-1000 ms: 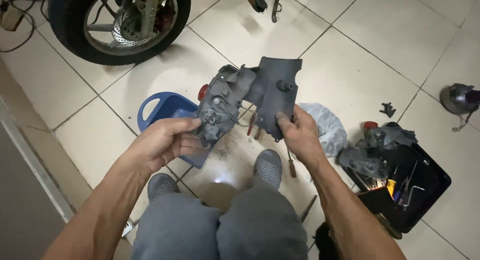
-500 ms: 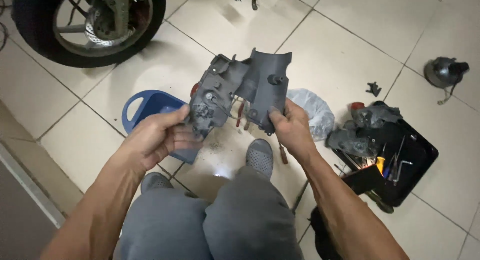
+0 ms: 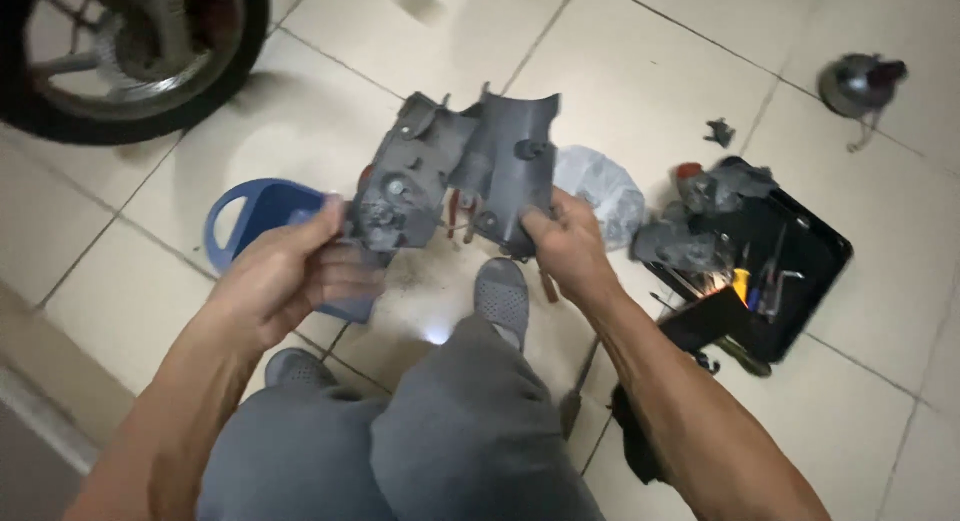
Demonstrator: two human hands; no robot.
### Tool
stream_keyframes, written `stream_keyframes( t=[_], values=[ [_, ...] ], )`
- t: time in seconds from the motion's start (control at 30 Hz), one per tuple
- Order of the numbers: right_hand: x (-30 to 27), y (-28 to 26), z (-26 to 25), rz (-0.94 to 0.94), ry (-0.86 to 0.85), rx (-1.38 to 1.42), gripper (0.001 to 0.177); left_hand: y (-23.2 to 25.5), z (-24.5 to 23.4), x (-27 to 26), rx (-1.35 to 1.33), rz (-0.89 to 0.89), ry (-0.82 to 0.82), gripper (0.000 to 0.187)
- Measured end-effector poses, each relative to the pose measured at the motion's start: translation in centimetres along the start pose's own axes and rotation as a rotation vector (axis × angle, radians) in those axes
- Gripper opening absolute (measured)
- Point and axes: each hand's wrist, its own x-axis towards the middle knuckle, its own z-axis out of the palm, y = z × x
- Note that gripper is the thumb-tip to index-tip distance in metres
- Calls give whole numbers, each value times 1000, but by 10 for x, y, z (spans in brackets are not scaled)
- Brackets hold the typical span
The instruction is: The person sits on the floor and applies a white substance from a tube onto a black motorcycle part. They use a screwdriver to spread the substance and scrape the surface, then set the part aside.
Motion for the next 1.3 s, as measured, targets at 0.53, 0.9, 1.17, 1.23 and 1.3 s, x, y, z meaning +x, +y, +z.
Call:
stream_keyframes(
  t=[0.53,0.9,1.17,1.23,1.3],
  values=[
    [135,104,-153,508,693,404,18,-3,10,-27,541,-65,494,36],
    [186,159,-153,570,742,500,21,-26,-9,-16,574,-31,561,30],
    [224,181,-171,558,669,640,27,-38,-32,6,715,-227,535,38],
    [221,175,-171,565,688,649,29,-48,-31,5,665,-190,562,35],
    [217,171,-168,575,702,656,31,-49,-31,9,611,-157,593,31]
  ],
)
